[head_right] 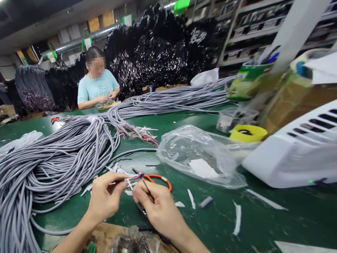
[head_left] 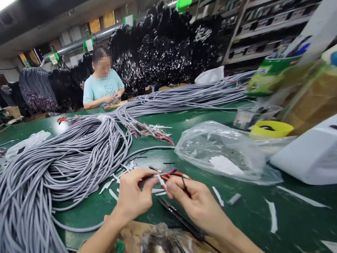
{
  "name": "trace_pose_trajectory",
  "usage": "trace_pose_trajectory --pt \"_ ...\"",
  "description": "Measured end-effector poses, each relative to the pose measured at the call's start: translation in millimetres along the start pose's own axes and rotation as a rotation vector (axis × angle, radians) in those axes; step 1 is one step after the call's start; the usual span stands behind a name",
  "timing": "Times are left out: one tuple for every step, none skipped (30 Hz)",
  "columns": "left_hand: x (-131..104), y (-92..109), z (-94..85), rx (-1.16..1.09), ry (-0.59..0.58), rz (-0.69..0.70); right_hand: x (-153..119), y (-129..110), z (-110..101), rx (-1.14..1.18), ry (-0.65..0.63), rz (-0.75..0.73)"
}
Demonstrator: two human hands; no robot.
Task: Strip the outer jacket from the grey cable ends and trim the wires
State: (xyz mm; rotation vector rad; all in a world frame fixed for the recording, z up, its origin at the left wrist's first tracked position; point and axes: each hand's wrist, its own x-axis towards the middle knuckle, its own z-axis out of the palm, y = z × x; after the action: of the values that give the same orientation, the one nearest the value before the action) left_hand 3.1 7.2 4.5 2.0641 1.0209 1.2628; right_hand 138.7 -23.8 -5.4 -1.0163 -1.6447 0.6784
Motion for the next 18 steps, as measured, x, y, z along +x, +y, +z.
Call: trace_pose_trajectory --pt "-1.0 -3.0 2.4 0.081 0.037 0.077 -2.3 -1.7 2.1 -0.093 0.022 -0.078" --pt "-1.8 -6.0 4.1 0.147 0.052 0.154 -4.0 -3.4 2.6 -0.188 0.031 -0.155" --pt "-2.4 -8.8 4.9 0.196 0.045 0.221 -4.9 -4.9 1.6 -0.281 0.033 -0.233" --pt "-2.6 -11.1 4.8 0.235 0.022 0.277 -4.7 -6.0 -1.0 -0.374 0.035 -0.311" --pt "-2.4 -12.8 4.0 0.265 -0.016 0.323 -3.2 -6.5 -5.2 -0.468 0.038 -0.381" --pt "-1.8 -13.7 2.7 0.282 -0.068 0.365 -0.5 -6.4 -10.6 -0.559 0.048 -0.435" --pt "-0.8 -13.7 0.9 0.281 -0.127 0.400 3.1 -5.5 -16.7 -0.638 0.070 -0.475" --pt "0.4 -13.0 -1.0 0.258 -0.173 0.423 7.0 -4.1 -23.0 -0.703 0.097 -0.490" --pt "1.6 -11.6 -2.7 0.218 -0.196 0.424 10.6 -2.3 -28.7 -0.746 0.133 -0.481" --pt "2.8 -9.7 -4.1 0.167 -0.190 0.402 13.3 -0.5 -33.1 -0.754 0.152 -0.471" --pt "3.7 -7.7 -5.0 0.113 -0.159 0.356 14.6 1.0 -35.5 -0.742 0.149 -0.445" --pt "4.2 -5.7 -5.1 0.063 -0.115 0.291 14.2 1.9 -35.7 -0.705 0.138 -0.413" --pt "4.2 -3.9 -4.6 0.018 -0.070 0.218 12.2 1.9 -33.7 -0.651 0.119 -0.378" --pt "3.8 -2.5 -3.4 -0.023 -0.034 0.144 8.8 0.9 -29.7 -0.591 0.101 -0.339" --pt "3.1 -1.6 -1.6 -0.062 -0.007 0.073 4.4 -0.8 -24.6 -0.530 0.089 -0.306" --pt "2.2 -1.2 0.4 -0.099 0.015 0.007 -0.5 -3.1 -19.0 -0.475 0.084 -0.281" --pt "1.2 -1.3 2.4 -0.135 0.031 -0.051 -5.6 -5.3 -13.9 -0.434 0.082 -0.265" --pt "0.4 -2.0 4.3 -0.168 0.042 -0.100 -10.4 -6.9 -10.0 -0.410 0.080 -0.253"
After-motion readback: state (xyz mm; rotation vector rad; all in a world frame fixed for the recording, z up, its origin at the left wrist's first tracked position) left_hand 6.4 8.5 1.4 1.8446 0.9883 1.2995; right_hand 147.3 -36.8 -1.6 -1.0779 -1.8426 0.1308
